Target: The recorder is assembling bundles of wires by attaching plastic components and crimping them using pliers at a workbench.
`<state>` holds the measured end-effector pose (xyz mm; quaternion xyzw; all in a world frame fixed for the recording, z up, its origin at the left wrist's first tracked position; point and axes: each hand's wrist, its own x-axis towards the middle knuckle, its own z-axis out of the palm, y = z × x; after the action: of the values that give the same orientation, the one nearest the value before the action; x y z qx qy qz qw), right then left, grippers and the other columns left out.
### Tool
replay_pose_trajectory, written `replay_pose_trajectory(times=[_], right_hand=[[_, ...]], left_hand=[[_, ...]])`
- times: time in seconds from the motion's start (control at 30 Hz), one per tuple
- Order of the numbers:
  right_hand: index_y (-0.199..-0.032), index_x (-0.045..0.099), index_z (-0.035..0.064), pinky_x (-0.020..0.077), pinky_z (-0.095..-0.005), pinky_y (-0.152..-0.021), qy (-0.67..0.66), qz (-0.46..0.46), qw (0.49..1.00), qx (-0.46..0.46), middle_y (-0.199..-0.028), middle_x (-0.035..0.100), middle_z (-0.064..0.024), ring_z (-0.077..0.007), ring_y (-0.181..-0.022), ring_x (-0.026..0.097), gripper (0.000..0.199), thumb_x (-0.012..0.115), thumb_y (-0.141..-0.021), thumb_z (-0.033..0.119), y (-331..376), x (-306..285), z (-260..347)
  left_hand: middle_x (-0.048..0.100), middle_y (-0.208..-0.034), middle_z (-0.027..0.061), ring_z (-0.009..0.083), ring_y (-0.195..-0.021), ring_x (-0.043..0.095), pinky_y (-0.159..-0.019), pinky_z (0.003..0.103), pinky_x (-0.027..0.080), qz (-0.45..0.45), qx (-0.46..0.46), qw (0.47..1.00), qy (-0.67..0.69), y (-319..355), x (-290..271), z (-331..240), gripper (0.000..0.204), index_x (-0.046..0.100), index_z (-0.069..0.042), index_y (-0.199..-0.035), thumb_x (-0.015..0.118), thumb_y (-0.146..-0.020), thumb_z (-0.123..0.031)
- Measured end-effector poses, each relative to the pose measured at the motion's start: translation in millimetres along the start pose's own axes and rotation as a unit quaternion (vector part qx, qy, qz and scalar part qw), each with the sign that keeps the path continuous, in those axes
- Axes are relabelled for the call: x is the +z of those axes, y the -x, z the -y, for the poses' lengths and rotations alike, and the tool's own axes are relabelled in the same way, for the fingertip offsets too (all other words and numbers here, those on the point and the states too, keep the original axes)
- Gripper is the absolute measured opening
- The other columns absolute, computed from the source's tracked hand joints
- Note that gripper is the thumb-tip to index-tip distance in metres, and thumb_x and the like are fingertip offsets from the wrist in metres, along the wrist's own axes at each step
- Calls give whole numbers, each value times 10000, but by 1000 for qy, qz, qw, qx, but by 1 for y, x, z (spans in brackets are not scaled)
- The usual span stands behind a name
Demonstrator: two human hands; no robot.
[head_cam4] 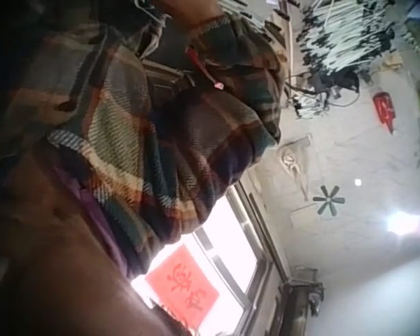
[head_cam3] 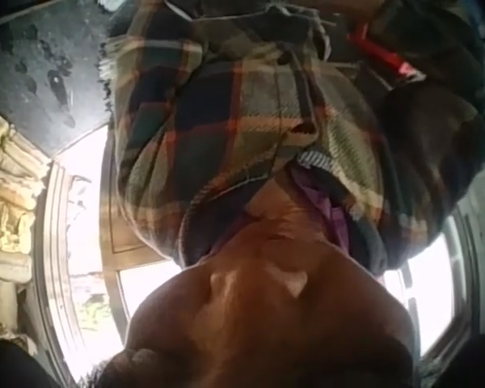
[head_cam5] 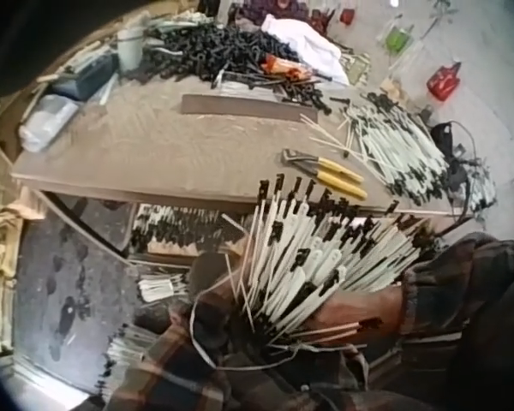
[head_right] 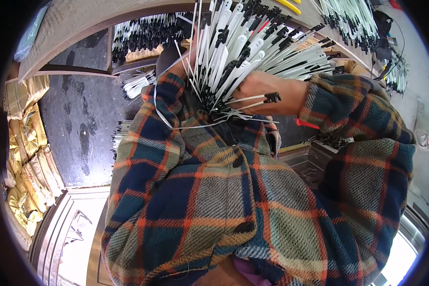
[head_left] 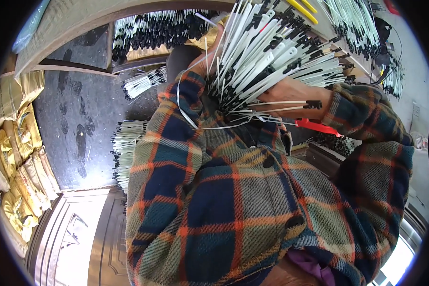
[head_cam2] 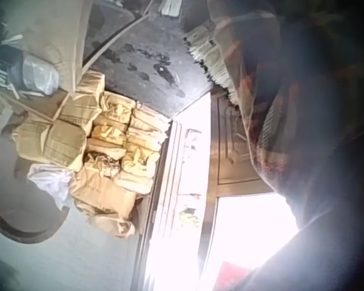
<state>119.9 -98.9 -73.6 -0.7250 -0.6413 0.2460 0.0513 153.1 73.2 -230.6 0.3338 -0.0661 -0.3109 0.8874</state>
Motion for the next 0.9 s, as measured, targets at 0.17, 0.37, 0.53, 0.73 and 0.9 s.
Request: replay_pose_trajectory(times=[0.17, 0.37, 0.53, 0.73, 0.9], right_hand=[[-678, 510, 14, 433, -354, -501, 26, 114, 993, -16, -672, 530, -172, -309, -594, 558, 167, 550, -749, 160, 5, -3, -4], [-756, 440, 103, 381, -242, -737, 282, 95, 954, -24, -883, 465, 2, -62, -907, 448, 61, 498, -744, 87, 25, -22, 17], [-762, 430, 42, 405, -269, -573, 180, 100, 975, 81, -771, 419, -54, -143, -727, 487, 113, 522, -718, 89, 33, -39, 37], [-725, 418, 36, 403, -341, -466, -46, -28, 988, 147, -742, 427, -104, -260, -599, 498, 229, 635, -674, 88, 36, -64, 33], [-711, 468, 32, 419, -377, -536, -172, -28, 961, 213, -748, 495, -106, -298, -634, 527, 204, 656, -676, 102, 48, -81, 44]], left_hand=[[548, -1159, 132, 225, -1007, 561, -830, 322, 480, 10, -14, 1000, 20, 0, 7, 5, 799, 416, -66, -1282, 233, -821, -692], [553, -1147, 133, 226, -997, 565, -822, 322, 482, 8, -38, 998, 45, 2, 7, 11, 792, 420, -62, -1275, 236, -824, -686], [556, -1136, 134, 226, -989, 568, -815, 322, 484, 14, -62, 996, 60, -1, 11, 17, 787, 423, -58, -1270, 238, -827, -682], [561, -1124, 136, 227, -979, 572, -807, 321, 487, 23, -100, 992, 75, -6, 18, 26, 781, 428, -53, -1263, 241, -831, -676], [565, -1113, 137, 228, -971, 575, -801, 321, 489, 31, -132, 987, 84, -14, 22, 31, 776, 431, -50, -1257, 244, -834, -672]])
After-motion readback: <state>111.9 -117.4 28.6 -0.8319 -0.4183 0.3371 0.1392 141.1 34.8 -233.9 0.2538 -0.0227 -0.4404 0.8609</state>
